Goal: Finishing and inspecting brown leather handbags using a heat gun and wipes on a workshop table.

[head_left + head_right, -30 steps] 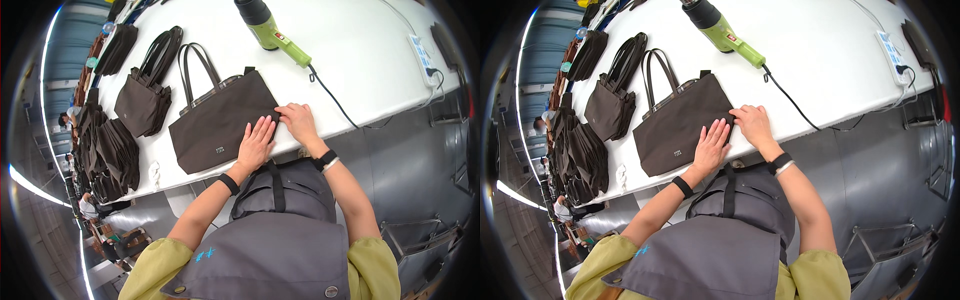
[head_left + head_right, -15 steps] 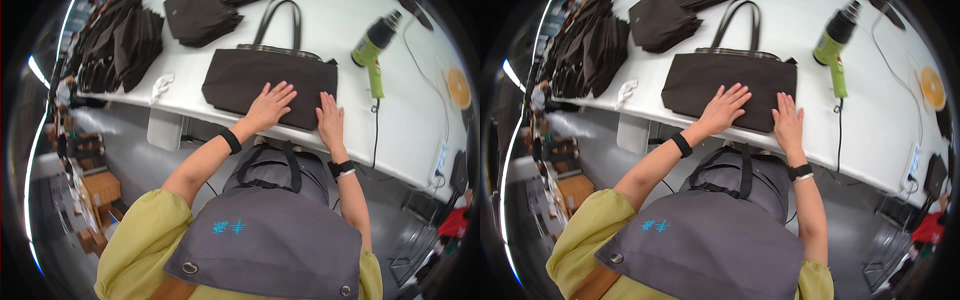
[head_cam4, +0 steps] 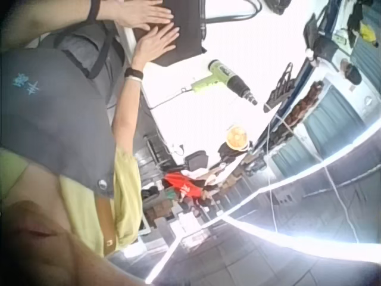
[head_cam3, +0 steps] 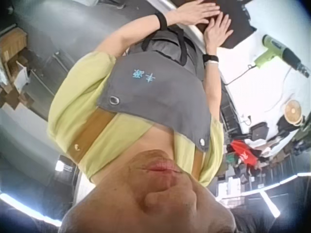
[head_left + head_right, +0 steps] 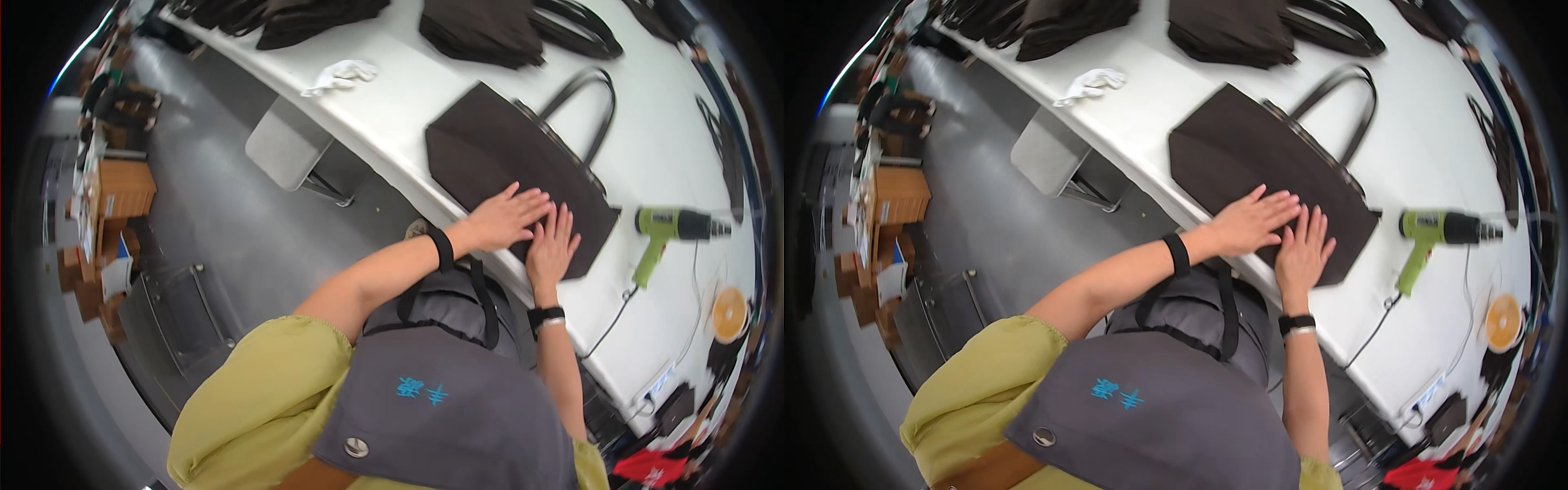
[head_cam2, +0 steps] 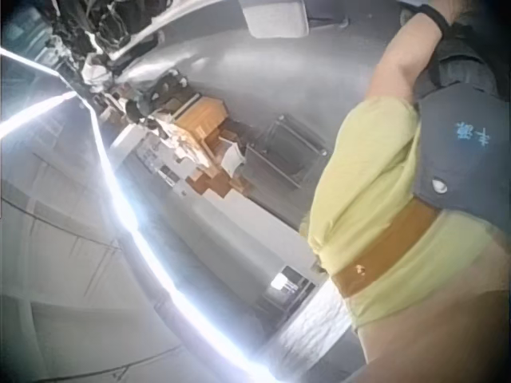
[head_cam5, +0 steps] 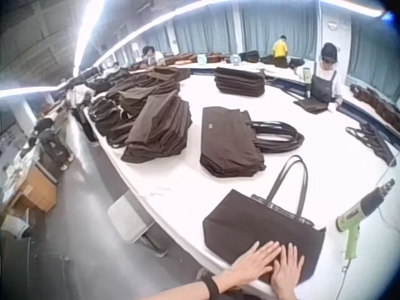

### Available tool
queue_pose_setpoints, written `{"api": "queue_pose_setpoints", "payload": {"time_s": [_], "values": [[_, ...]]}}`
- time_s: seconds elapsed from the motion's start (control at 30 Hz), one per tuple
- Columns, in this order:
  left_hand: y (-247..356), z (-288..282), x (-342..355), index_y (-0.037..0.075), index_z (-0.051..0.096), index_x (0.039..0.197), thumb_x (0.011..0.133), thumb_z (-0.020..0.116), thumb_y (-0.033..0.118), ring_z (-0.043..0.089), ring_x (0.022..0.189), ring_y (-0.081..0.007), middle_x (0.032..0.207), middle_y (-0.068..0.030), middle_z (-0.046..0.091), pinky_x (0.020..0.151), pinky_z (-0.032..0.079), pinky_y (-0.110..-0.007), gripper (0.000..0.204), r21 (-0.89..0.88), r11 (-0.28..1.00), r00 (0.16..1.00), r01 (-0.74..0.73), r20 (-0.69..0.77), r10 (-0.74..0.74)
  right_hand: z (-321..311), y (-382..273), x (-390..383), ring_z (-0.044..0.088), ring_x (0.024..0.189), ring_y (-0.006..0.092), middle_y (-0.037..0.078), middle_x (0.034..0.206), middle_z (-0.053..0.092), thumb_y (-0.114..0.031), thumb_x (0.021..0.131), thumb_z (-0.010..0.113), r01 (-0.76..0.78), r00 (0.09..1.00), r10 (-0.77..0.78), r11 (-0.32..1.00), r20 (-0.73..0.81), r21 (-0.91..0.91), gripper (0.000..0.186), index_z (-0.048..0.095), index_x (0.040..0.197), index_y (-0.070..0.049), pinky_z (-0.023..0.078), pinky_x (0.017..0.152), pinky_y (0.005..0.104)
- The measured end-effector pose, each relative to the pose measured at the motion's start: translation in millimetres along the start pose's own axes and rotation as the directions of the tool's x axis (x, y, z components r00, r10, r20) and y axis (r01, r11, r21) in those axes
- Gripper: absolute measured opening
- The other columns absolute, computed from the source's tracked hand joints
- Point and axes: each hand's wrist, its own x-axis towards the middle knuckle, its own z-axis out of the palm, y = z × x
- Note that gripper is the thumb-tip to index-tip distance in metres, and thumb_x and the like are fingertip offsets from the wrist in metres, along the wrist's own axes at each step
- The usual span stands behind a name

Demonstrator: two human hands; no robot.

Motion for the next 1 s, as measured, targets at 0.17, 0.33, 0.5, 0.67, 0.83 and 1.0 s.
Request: {"api": "queue_pose_setpoints", "payload": {"time_s": [0.17,0.33,0.5,0.67,0.83,1.0], "values": [[-37.5,-25.7,0.4,0.014,0.042,0.141,0.094,0.038,0.051,0.022,0.142,-0.0231,0.150,-0.0093,0.032,0.116,0.012,-0.048,0.060,0.188,0.973,0.990,0.130,-0.078,-0.117,-1.9,1.5,-2.0,0.023,0.142,0.0249,0.007,0.153,0.026,-0.031,0.099,0.036,0.010,0.997,-0.003,0.997,0.080,-0.079,0.050,0.031,0.146,-0.015,0.018,0.110,0.0563],[-59.0,-19.4,-4.6,0.014,0.043,0.140,0.092,0.044,0.051,0.023,0.141,-0.0256,0.150,-0.0099,0.032,0.114,0.016,-0.051,0.060,0.080,0.989,0.985,0.127,-0.123,-0.117,-18.7,-21.8,6.8,0.020,0.142,0.0289,0.010,0.153,0.025,-0.026,0.100,0.037,0.007,0.990,-0.002,0.999,0.139,-0.037,0.052,0.027,0.147,-0.008,0.014,0.110,0.0582],[-57.6,-18.0,1.0,0.014,0.040,0.142,0.094,0.040,0.049,0.023,0.141,-0.0251,0.151,-0.0095,0.031,0.114,0.017,-0.049,0.059,0.057,0.980,0.976,0.189,-0.123,-0.181,0.3,-59.2,20.1,0.016,0.144,0.0290,0.011,0.155,0.021,-0.032,0.100,0.031,0.145,0.968,-0.153,0.988,0.198,0.055,0.054,0.024,0.147,-0.006,0.012,0.113,0.0521],[-71.2,-46.6,-20.0,0.007,0.051,0.129,0.090,0.055,0.027,0.039,0.129,-0.0282,0.138,-0.0109,0.045,0.107,0.033,-0.040,0.044,-0.357,0.934,0.859,0.027,-0.470,-0.204,9.1,-54.6,20.3,0.016,0.144,0.0273,0.009,0.155,0.020,-0.036,0.100,0.029,0.137,0.970,-0.146,0.989,0.196,0.058,0.056,0.021,0.149,-0.008,0.009,0.113,0.0514],[-95.2,-77.3,-85.6,0.000,0.061,0.103,0.083,0.063,0.006,0.063,0.070,-0.0188,0.080,-0.0113,0.065,0.066,0.051,-0.031,0.021,-0.866,0.260,0.280,0.427,-0.147,-0.949,-3.2,-62.1,21.0,0.017,0.144,0.0271,0.010,0.154,0.023,-0.031,0.101,0.032,0.135,0.965,-0.141,0.990,0.220,0.042,0.054,0.022,0.148,-0.008,0.009,0.113,0.0520],[-101.1,-89.2,-87.4,-0.001,0.062,0.092,0.076,0.067,0.005,0.062,0.065,-0.0239,0.073,-0.0118,0.064,0.062,0.049,-0.034,0.017,-0.747,0.298,0.493,0.595,0.046,-0.869,-30.0,-106.2,34.3,0.024,0.141,0.0295,0.012,0.150,0.031,-0.025,0.094,0.052,0.262,0.942,-0.284,0.956,0.180,0.133,0.059,0.030,0.145,-0.006,0.014,0.111,0.0546]]}}
